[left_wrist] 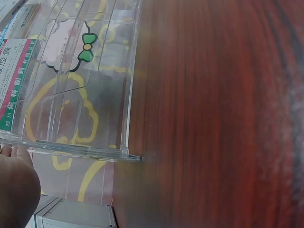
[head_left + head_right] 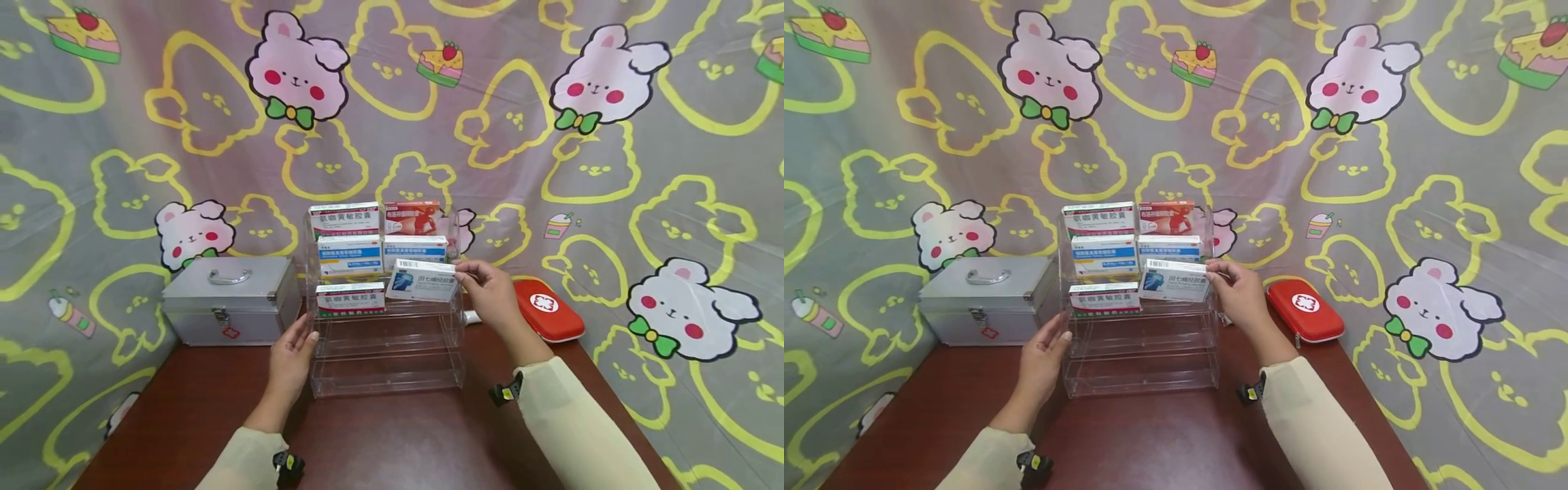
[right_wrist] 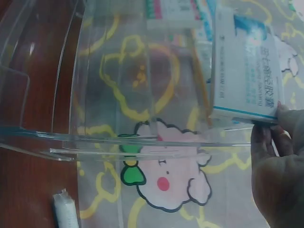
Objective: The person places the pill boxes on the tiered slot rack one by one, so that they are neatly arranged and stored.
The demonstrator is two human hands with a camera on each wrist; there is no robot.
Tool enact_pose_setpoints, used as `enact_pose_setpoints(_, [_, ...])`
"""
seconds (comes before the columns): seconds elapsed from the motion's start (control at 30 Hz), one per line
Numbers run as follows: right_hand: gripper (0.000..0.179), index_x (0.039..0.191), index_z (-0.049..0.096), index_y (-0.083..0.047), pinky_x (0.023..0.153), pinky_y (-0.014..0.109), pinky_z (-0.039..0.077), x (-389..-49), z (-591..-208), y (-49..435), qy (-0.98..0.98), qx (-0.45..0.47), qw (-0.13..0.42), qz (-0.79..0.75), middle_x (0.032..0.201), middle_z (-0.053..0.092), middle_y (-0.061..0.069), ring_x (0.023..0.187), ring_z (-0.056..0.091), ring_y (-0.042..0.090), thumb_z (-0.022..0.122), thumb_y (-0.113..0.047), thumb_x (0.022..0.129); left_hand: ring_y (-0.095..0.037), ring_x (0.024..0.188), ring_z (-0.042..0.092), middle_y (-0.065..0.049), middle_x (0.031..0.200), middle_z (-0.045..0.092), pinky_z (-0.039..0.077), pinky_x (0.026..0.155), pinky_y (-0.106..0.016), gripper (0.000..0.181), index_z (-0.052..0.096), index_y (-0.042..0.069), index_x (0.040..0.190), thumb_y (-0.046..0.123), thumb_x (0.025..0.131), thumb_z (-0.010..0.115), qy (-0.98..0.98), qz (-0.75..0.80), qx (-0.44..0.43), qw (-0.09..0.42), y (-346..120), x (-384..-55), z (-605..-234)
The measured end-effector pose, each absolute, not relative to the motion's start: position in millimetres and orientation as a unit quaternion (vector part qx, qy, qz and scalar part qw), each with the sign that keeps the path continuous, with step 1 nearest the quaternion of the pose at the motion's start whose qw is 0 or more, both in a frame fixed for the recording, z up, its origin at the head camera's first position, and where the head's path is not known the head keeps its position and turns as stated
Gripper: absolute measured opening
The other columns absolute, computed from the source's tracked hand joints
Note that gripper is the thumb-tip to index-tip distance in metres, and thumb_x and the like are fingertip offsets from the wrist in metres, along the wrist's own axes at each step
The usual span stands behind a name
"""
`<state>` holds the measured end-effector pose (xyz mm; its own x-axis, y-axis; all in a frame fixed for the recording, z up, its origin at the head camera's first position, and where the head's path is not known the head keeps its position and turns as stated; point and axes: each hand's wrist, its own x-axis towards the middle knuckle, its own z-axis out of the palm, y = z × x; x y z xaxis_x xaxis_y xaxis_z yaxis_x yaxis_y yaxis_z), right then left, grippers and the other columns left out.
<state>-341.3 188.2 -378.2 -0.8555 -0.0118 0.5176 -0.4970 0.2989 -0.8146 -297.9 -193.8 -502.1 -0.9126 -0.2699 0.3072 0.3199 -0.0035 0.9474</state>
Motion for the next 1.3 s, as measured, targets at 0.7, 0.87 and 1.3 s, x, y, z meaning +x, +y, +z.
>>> enact_pose_setpoints(0.7, [0.014,0.109,0.078,0.009,0.09,0.006,0.057,-359,-384,180,-0.743,0.136,0.265,0.599,0.131,0.076,0.023,0.114,0.074,0.013,0.077,-0.002,0.1,-0.038,0.151,0.046,-0.028,0.162,0.05,0.05,0.105,-0.007,0.053,0.053,-0.009,0.155,-0.005,0.104,0.066,-0.679,-0.705,-0.021,0.206,-195,-297,-500])
enact_pose_setpoints(0.87, [0.015,0.113,0.081,0.003,0.093,0.005,0.056,-358,-386,180,-0.788,0.17,0.31,0.505,0.126,0.08,0.02,0.123,0.075,0.032,0.078,-0.004,0.1,-0.041,0.153,0.044,-0.029,0.162,0.049,0.05,0.107,-0.007,0.053,0.052,-0.009,0.156,-0.004,0.105,0.065,-0.678,-0.706,-0.024,0.203,-194,-297,-499])
enact_pose_setpoints(1.3, [0.022,0.118,0.081,0.001,0.103,0.055,0.062,-357,-403,174,-0.822,0.256,0.404,0.31,0.122,0.08,0.018,0.117,0.075,0.04,0.08,-0.001,0.096,-0.035,0.154,0.045,-0.025,0.164,0.05,0.049,0.107,-0.007,0.054,0.051,-0.007,0.158,-0.005,0.106,0.064,-0.684,-0.701,-0.02,0.198,-196,-300,-502])
